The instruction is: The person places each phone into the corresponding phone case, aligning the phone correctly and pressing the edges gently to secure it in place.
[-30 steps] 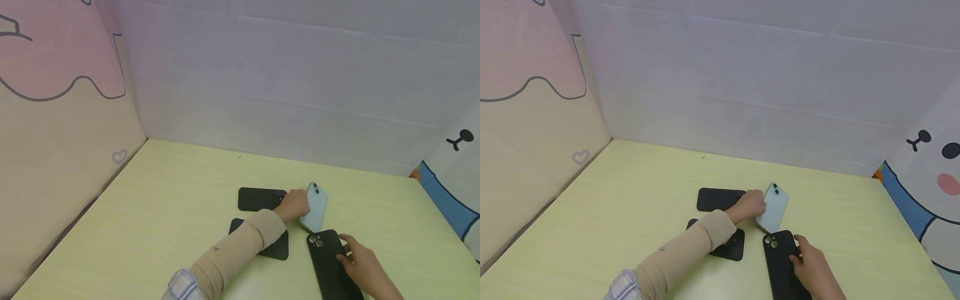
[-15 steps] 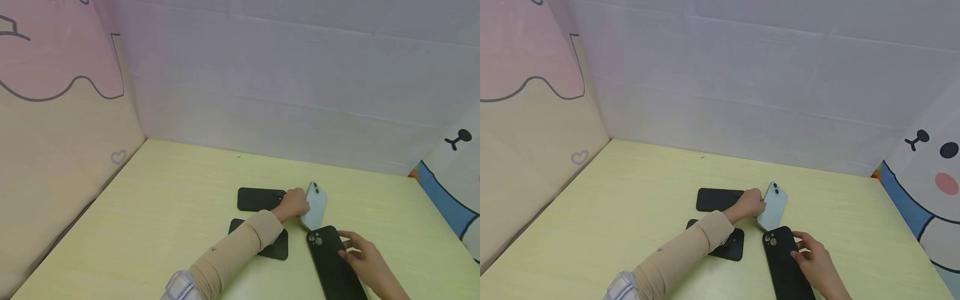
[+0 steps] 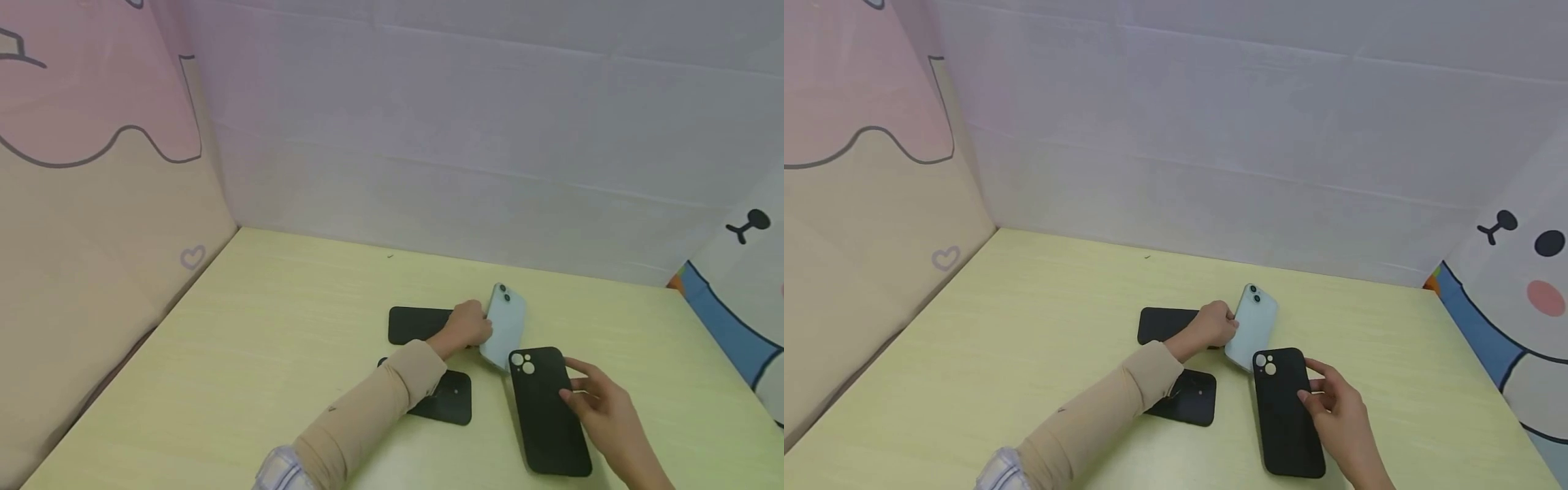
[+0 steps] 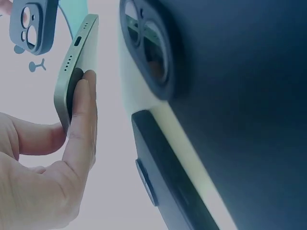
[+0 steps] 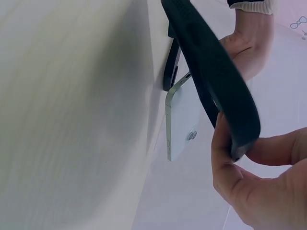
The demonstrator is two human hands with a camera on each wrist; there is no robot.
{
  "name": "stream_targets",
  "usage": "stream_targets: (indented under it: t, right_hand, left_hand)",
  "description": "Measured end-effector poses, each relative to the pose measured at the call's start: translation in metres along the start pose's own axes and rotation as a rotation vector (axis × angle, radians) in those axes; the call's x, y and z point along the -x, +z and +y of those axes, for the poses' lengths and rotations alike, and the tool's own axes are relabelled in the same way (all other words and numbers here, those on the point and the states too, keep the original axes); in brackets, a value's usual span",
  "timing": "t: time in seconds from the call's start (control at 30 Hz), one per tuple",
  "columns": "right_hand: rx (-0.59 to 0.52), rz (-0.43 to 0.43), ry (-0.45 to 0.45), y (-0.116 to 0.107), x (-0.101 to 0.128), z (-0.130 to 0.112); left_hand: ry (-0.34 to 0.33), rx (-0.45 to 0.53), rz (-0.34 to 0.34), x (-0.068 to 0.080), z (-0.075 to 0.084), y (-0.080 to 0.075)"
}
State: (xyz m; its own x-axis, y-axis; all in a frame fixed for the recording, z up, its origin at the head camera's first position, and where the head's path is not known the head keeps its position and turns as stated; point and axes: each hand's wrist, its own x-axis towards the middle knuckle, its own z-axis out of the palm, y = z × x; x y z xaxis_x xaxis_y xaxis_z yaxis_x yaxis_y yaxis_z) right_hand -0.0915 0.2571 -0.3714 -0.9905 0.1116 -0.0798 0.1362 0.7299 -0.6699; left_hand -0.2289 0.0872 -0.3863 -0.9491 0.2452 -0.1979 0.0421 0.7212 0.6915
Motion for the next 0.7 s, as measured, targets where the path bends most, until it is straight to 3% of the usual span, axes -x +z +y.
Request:
stream_targets:
  t: [0.3, 0.47, 0.7]
  right_hand:
    - [-0.078, 0.108, -0.023, 0.003, -0.003, -0.006]
    - [-0.12, 0.148, -0.018, 0.006, -0.007, -0.01]
    - [-0.181, 0.222, -0.021, 0.008, -0.012, -0.012]
  left_hand:
    - [-0.051, 0.13, 0.0, 0.005, -0.01, -0.016]
    - [-0.075, 0.148, -0.009, 0.013, -0.015, -0.024]
    - [-0.03, 0.186, -0.01, 0.021, -0.023, -0.032]
